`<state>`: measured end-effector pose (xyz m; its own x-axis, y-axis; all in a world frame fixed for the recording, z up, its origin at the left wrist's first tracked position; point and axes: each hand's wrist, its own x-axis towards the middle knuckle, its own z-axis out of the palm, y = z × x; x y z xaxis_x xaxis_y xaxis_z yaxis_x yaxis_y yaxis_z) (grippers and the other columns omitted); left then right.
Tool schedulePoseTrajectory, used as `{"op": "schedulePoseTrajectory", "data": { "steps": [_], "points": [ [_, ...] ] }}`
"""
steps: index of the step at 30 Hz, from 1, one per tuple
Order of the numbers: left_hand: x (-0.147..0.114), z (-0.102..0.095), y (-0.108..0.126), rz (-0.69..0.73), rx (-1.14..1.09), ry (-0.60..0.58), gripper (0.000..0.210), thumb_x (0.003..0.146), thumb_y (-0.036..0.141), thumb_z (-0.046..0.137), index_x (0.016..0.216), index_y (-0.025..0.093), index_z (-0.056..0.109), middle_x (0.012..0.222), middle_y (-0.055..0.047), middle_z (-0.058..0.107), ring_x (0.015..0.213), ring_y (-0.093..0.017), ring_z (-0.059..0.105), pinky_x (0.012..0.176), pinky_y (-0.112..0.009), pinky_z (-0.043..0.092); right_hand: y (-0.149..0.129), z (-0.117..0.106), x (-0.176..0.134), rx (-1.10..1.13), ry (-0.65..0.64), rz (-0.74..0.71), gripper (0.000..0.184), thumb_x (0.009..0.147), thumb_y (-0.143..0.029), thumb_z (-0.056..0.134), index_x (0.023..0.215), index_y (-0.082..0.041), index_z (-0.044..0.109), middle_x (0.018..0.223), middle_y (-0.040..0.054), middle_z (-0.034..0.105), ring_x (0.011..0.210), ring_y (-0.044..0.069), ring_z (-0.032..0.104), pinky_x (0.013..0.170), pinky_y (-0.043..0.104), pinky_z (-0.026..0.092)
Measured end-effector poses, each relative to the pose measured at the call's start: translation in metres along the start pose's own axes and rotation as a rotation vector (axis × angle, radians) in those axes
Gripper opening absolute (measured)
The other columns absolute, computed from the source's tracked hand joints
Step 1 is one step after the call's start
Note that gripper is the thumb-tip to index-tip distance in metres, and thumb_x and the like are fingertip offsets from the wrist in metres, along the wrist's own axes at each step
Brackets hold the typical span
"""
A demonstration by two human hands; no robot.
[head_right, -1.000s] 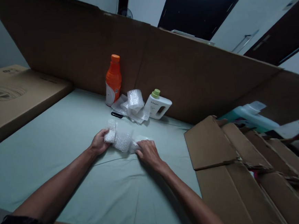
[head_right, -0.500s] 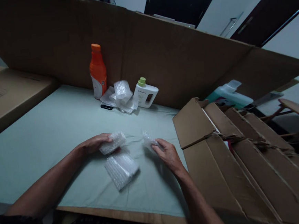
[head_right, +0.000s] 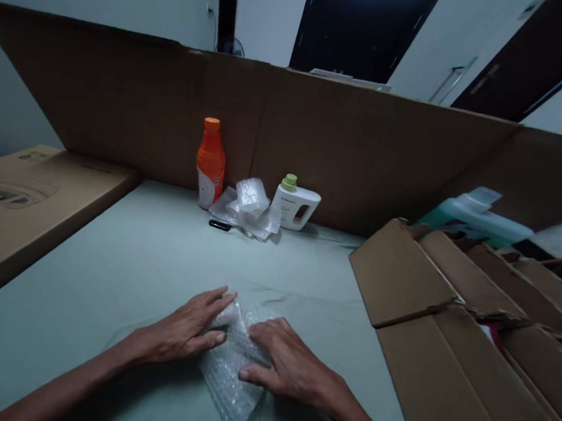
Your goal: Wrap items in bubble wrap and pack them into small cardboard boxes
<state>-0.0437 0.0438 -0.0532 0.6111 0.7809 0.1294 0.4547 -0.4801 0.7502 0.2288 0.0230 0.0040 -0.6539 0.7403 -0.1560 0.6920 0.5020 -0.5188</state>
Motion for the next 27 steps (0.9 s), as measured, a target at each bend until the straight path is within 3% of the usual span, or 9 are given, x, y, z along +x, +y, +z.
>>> {"op": "schedulePoseTrajectory", "data": {
  "steps": [2,4,6,9,13,17,22,25,27],
  "points": [
    [0.002,0.003,-0.003,0.047,0.102,0.135,0.068,0.098,0.046,0.051,0.159,0.030,0.025,0.168,-0.015,0.019,0.152,-0.037,0.023,0.119,-0.055,0.028,-0.003,-0.025,0.011,0.018,0.044,0.032,0.043,0.091,-0.057,0.061,0.118,-0.024,0.070,0.117,0.0094,0.073,0.106,0.028,0.065,0.093,0.041,0.051],
    [0.012,0.004,-0.006,0.145,0.178,0.204,0.063,0.099,0.042,0.050,0.157,0.029,0.031,0.169,-0.016,0.013,0.152,-0.037,0.021,0.119,-0.056,0.026,-0.005,-0.045,0.033,0.013,0.128,0.038,0.040,0.097,-0.053,0.052,0.116,-0.025,0.072,0.115,0.0087,0.074,0.105,0.027,0.066,0.093,0.040,0.050],
    [0.023,0.007,-0.009,0.254,0.211,0.143,0.053,0.098,0.039,0.051,0.149,0.026,0.044,0.162,-0.019,0.031,0.146,-0.035,0.034,0.116,-0.052,0.030,-0.003,-0.058,0.065,0.003,0.195,0.017,0.037,0.100,-0.048,0.047,0.110,-0.025,0.074,0.111,0.0077,0.076,0.103,0.026,0.068,0.093,0.039,0.050],
    [0.034,0.020,-0.015,0.308,0.203,0.008,0.030,0.095,0.036,0.057,0.120,0.023,0.065,0.123,-0.012,0.066,0.117,-0.028,0.057,0.105,-0.044,0.039,0.010,-0.062,0.126,-0.035,0.271,-0.007,0.031,0.099,-0.039,0.048,0.104,-0.023,0.074,0.108,0.0069,0.077,0.100,0.023,0.070,0.092,0.036,0.052],
    [0.036,0.039,-0.025,0.289,0.140,0.028,0.017,0.084,0.036,0.068,0.092,0.021,0.069,0.102,-0.007,0.069,0.099,-0.025,0.058,0.096,-0.041,0.042,0.050,-0.045,0.207,-0.121,0.280,-0.001,0.028,0.092,-0.027,0.053,0.111,-0.021,0.071,0.113,0.0080,0.075,0.103,0.023,0.070,0.093,0.037,0.054],
    [0.034,0.041,-0.031,0.276,0.003,0.064,0.021,0.080,0.035,0.072,0.096,0.021,0.071,0.107,-0.007,0.069,0.103,-0.024,0.059,0.098,-0.040,0.042,0.089,-0.028,0.257,-0.157,0.294,0.020,0.042,0.085,-0.020,0.053,0.125,-0.017,0.065,0.131,0.0135,0.067,0.122,0.028,0.061,0.108,0.045,0.046],
    [0.031,0.040,-0.033,0.242,-0.134,0.080,0.038,0.077,0.034,0.073,0.114,0.024,0.071,0.118,-0.009,0.068,0.111,-0.027,0.059,0.105,-0.044,0.041,0.112,-0.022,0.278,-0.153,0.370,0.069,0.058,0.084,-0.019,0.049,0.142,-0.010,0.052,0.147,0.0208,0.052,0.135,0.032,0.049,0.116,0.049,0.037],
    [0.026,0.036,-0.034,0.179,-0.181,0.114,0.073,0.076,0.044,0.075,0.144,0.030,0.052,0.151,-0.015,0.048,0.134,-0.038,0.047,0.115,-0.062,0.028,0.112,-0.018,0.280,-0.117,0.405,0.098,0.055,0.084,-0.018,0.048,0.138,-0.009,0.055,0.142,0.0209,0.056,0.130,0.033,0.052,0.115,0.049,0.037],
    [0.026,0.024,-0.037,0.103,-0.204,0.183,0.082,0.079,0.050,0.072,0.152,0.031,0.041,0.163,-0.017,0.032,0.145,-0.041,0.034,0.117,-0.068,0.020,0.109,-0.016,0.281,-0.072,0.432,0.115,0.050,0.085,-0.016,0.047,0.133,-0.010,0.060,0.138,0.0190,0.060,0.129,0.032,0.053,0.115,0.048,0.036]
  ]
}}
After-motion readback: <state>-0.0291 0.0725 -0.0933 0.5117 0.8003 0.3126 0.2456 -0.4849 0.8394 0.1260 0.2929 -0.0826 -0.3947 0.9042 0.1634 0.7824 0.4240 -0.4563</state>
